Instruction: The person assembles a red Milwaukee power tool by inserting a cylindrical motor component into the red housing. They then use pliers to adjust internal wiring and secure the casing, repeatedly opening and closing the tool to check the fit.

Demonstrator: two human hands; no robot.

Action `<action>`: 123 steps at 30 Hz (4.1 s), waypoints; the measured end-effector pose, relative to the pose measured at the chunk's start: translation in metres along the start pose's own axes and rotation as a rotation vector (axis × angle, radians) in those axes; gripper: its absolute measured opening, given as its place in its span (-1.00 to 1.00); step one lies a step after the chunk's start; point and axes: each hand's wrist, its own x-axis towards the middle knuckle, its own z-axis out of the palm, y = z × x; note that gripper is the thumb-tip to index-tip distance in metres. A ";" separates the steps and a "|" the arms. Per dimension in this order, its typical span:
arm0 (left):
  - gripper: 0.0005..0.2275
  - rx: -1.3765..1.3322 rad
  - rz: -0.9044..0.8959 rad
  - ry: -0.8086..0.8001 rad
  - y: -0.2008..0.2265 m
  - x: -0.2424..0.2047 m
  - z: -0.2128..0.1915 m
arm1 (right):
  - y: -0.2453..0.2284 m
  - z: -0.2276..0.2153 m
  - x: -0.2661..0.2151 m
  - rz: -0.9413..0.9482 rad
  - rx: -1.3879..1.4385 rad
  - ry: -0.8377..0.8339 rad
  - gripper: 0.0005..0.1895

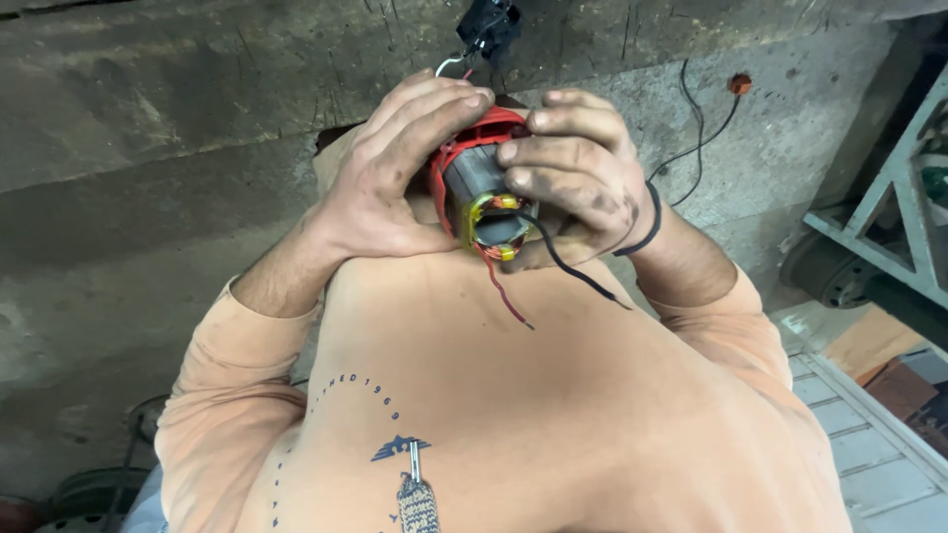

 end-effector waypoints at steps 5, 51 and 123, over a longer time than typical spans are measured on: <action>-0.18 0.097 0.052 0.033 0.004 0.002 0.001 | -0.005 -0.010 0.010 -0.073 -0.228 -0.105 -0.41; 0.03 -0.031 0.139 0.201 -0.016 -0.018 0.018 | 0.011 0.001 -0.066 0.245 1.480 0.677 -0.16; -0.16 0.095 0.018 0.154 0.001 -0.016 0.015 | 0.003 0.011 -0.001 0.164 0.442 0.029 -0.28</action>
